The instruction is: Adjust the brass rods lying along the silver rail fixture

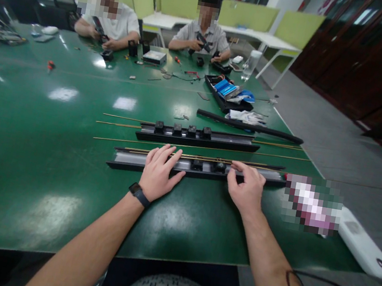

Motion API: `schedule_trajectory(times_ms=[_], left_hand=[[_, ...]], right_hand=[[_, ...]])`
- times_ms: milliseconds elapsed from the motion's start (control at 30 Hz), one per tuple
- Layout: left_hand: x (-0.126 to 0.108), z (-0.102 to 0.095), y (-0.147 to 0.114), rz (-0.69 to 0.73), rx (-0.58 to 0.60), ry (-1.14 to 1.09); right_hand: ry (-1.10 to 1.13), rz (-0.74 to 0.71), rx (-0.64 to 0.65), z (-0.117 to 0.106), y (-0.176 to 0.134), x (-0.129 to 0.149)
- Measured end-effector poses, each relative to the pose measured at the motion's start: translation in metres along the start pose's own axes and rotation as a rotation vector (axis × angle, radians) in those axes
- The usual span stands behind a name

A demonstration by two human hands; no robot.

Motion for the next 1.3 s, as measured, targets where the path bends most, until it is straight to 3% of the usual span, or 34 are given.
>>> schedule_trajectory(times_ms=[233,467,900,1300], left_hand=[[-0.0006,-0.0004,0.0004,-0.006,0.009,-0.01],[-0.001,-0.0012,0.0002,0.001,0.011,0.002],[-0.0007,-0.0005,-0.0002,-0.005,0.009,0.003],[-0.001,-0.0007,0.0004,-0.005,0.016,0.001]], right_hand=[[0.008,0.019,0.015,-0.0003,0.0021,0.0006],[-0.032,0.03,-0.056,-0.0028,0.001,-0.0054],[0.013,-0.031,0.004,-0.0001,-0.0001,0.0023],[-0.006,0.028,-0.041,-0.003,0.0013,-0.0034]])
Point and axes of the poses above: each hand's wrist, its own y-axis towards the middle knuckle, its own z-axis out of the palm, x = y × z, the point moved 5 cm from there along y, towards the middle knuckle, and after that the axes turned 8 degrees about -z, right-handed, at the moved point
